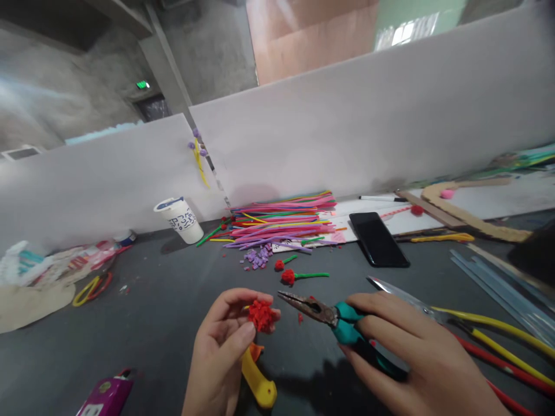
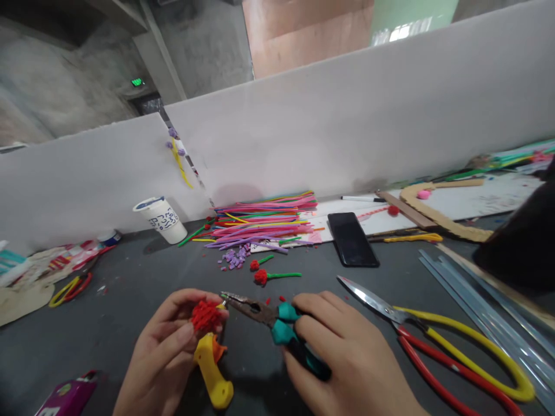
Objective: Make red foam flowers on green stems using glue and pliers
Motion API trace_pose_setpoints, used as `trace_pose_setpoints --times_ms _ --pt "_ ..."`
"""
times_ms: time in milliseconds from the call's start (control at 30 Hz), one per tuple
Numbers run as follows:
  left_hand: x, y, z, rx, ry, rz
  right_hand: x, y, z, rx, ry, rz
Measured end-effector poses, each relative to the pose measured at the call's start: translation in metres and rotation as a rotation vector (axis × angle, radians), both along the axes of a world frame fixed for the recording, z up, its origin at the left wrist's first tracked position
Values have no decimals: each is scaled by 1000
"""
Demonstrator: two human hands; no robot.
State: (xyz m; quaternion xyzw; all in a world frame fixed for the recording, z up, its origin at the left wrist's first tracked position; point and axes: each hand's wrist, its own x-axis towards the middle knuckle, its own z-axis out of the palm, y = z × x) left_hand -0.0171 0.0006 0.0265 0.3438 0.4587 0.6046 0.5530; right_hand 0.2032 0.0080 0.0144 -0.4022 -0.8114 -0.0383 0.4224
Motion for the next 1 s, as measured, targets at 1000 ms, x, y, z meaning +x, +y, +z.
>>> trace_pose_setpoints --times_ms 1000 --pt "4 -1 -7 91 69 -20 4 -2 -8 -245 -94 71"
